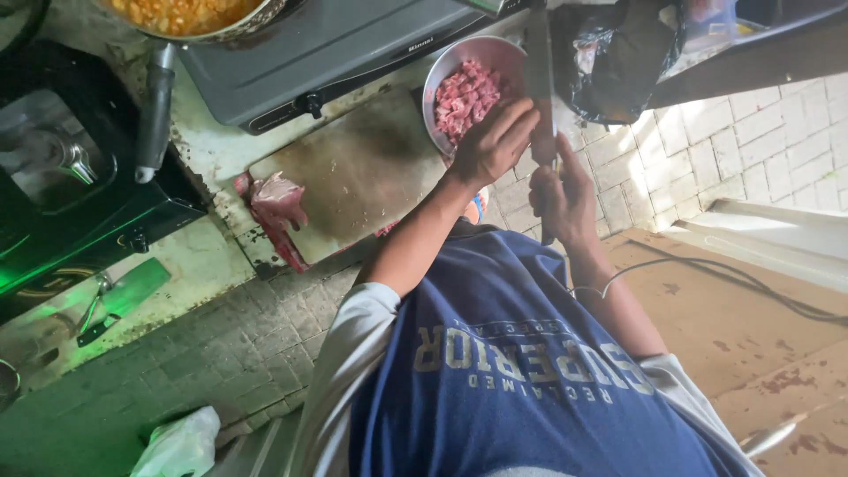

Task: Cutting raw meat into small pieces on a wooden board and placing them in a bowl.

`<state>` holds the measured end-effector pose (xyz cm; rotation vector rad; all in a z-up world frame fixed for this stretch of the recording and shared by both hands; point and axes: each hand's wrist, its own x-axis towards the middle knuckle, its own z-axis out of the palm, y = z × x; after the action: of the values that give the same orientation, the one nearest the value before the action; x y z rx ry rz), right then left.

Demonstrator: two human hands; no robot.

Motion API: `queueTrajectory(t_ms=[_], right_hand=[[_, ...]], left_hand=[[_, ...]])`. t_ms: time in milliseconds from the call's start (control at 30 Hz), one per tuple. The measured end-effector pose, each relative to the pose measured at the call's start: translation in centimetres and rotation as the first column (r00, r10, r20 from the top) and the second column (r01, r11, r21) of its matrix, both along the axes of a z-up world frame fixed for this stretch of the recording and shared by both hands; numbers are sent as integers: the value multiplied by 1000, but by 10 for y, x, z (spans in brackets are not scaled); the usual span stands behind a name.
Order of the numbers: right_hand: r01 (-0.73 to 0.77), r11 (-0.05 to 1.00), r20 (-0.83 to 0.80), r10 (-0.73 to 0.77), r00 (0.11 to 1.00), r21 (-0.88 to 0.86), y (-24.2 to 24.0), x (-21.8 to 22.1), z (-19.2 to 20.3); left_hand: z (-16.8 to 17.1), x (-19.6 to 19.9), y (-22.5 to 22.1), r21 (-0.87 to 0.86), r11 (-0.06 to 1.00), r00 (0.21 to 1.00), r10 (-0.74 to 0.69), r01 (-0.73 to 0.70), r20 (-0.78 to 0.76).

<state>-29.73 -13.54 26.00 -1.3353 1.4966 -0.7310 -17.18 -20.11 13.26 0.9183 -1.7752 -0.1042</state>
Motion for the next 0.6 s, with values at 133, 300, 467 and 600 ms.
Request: queueTrajectory(t_ms=[133,300,467,600], right_hand=[[-40,998,-30,39,999,-54,-25,-35,10],[-86,994,-35,84,996,-63,-50,-74,10],[-188,980,130,196,972,-66,-58,-93,-23],[-331,928,265,367,892,-170,-64,-130,-95]], left_hand=[[-62,-6,-17,243,968,997,50,-61,54],[-19,24,-29,515,856,973,-80,-43,215],[-78,-18,-21,626,776,982,166,-72,-93],[-6,11,14,221,914,941,326,-339,93]])
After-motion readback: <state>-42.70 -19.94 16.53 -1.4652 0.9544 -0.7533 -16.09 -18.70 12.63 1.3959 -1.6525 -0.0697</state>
